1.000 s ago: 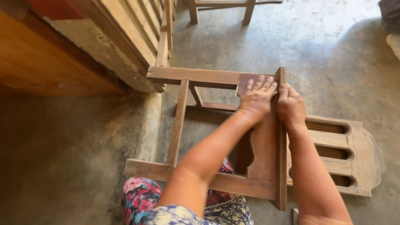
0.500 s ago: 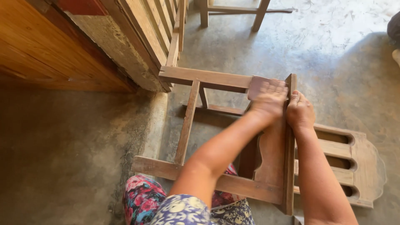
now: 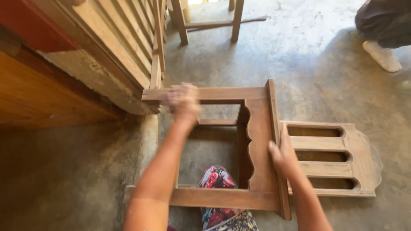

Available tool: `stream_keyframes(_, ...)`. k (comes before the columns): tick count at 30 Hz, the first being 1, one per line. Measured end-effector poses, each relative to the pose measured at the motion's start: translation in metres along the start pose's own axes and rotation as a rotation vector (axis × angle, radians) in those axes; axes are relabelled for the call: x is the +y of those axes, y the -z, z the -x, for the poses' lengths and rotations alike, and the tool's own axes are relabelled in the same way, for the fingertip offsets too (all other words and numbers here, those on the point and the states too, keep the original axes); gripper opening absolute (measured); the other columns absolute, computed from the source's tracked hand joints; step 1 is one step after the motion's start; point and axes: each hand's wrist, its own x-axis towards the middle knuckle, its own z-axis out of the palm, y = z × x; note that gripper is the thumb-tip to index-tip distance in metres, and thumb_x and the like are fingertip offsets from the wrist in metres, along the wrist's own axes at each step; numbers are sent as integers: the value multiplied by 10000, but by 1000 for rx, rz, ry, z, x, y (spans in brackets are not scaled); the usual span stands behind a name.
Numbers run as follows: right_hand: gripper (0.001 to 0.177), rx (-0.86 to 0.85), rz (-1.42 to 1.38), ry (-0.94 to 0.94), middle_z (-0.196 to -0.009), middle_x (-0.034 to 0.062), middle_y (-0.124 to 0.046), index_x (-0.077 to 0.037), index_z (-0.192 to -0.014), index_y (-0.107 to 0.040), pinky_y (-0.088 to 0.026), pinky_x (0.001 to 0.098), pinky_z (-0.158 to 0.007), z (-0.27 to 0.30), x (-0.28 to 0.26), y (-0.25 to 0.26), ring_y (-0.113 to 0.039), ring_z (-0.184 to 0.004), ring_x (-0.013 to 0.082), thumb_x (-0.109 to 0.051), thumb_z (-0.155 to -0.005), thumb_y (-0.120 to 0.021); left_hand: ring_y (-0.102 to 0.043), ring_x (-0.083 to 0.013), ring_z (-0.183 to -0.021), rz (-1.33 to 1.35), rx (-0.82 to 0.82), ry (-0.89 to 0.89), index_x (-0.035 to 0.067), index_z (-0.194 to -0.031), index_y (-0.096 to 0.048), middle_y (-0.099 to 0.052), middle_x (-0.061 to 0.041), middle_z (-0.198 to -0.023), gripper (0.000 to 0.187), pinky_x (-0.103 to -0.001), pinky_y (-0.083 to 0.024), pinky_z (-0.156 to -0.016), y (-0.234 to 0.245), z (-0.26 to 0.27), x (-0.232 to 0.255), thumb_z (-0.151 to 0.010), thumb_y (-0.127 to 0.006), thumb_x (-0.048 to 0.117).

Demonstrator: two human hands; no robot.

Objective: The person sands a wooden chair frame with sandpaper.

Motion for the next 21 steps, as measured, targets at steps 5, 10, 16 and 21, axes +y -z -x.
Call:
stream_keyframes(5,791,-44,-152,-112,-1718,210,-220,19,-1608,-222,-192,408,-1240,117,-2,4,-201,-1598,318,-128,-907,-557,-405,-376,-1519,657,-385,-638,-82,-1419,-558,-495,-253,-1560,537,-457,-258,-1288,110,15,200,-1057,-393,279)
stream_keyframes(10,681,174,-286,-266,-1495,139,-551,-6,-1496,-500,-470,363,-1071,130,-27,8,-598,-1281,250,-19,-839,-681,-589,-479,-1231,592,-92,-493,-99,-1342,-559,-594,-350,-1375,526,-530,-492,-1057,88,5,181,-841,-563,64)
stream_keyframes(16,532,325,-320,-224,-1341,113,-625,25,-1353,-643,-549,345,-990,136,-28,2,-662,-1130,219,29,-827,-727,-370,-513,-1500,773,-344,-608,-4,-1453,-555,-496,-217,-1577,496,-644,-251,-1239,172,51,162,-1031,-468,241)
stream_keyframes(21,534,326,-323,-212,-1320,101,-631,15,-1351,-654,-551,340,-985,137,-29,0,-663,-1114,206,33,-823,-730,-123,-333,-1600,525,-634,-285,156,-1559,-443,-307,-11,-1689,556,-526,-135,-1302,96,-33,196,-1085,-249,372)
